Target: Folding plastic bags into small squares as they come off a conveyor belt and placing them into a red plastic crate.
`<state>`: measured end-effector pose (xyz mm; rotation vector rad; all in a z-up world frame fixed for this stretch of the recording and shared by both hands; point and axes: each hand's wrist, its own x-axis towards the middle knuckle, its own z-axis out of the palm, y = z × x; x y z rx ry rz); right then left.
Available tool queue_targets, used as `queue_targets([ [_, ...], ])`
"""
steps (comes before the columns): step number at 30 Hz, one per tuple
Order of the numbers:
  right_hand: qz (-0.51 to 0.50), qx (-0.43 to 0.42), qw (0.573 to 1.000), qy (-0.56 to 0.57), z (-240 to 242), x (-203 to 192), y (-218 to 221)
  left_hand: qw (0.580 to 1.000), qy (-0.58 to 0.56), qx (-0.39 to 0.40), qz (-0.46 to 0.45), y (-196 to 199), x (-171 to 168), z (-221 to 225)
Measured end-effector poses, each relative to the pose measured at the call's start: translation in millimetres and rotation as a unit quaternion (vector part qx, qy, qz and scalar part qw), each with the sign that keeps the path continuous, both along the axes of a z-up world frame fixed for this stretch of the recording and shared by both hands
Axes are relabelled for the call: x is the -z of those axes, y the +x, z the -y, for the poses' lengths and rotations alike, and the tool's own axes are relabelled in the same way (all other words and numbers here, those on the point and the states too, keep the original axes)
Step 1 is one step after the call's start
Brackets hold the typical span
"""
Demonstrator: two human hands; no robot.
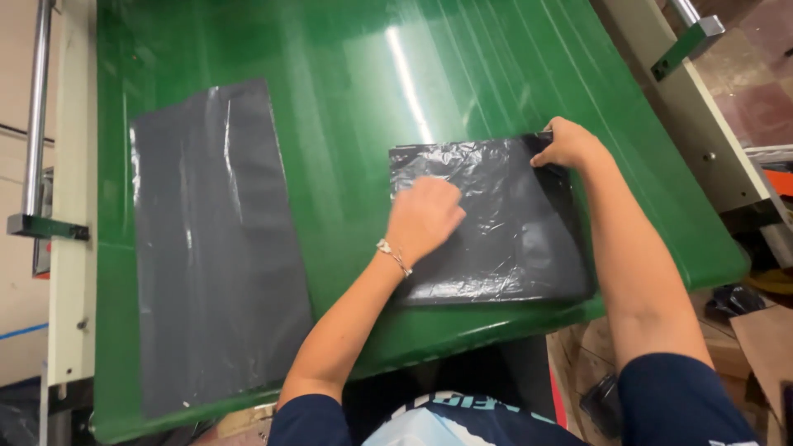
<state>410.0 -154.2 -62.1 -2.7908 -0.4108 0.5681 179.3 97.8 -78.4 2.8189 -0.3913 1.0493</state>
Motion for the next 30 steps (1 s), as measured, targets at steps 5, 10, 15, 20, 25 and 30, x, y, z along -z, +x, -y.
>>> queue_targets([
  [5,0.077,-0.04,0.996,-0.031,-8.7,4.2,-5.9,0.991,0.005,0.111,-0.079,-26.7,19.5,16.9],
  [10,0.244,-0.048,0.956,0.159,7.8,-55.0,-128.5,0.988,-0.025,0.118,-0.101,-54.2,1.2,6.5],
  [15,0.366,-0.133,0.892,0.23,73.1,-34.7,-231.7,0.974,-0.033,0.069,-0.212,-87.5,5.4,-24.3],
  [20,0.443,-0.14,0.863,0.197,77.4,-15.8,-283.6,0.972,-0.066,0.064,-0.216,-120.6,35.3,-62.0],
  [25,0.444,-0.145,0.863,0.191,83.1,-5.0,-284.0,0.971,-0.057,0.014,-0.232,-143.3,11.9,-56.5],
  [30,0.421,-0.141,0.882,0.16,88.2,-2.0,-277.7,0.989,-0.067,0.025,-0.128,-177.3,-33.9,-59.3],
])
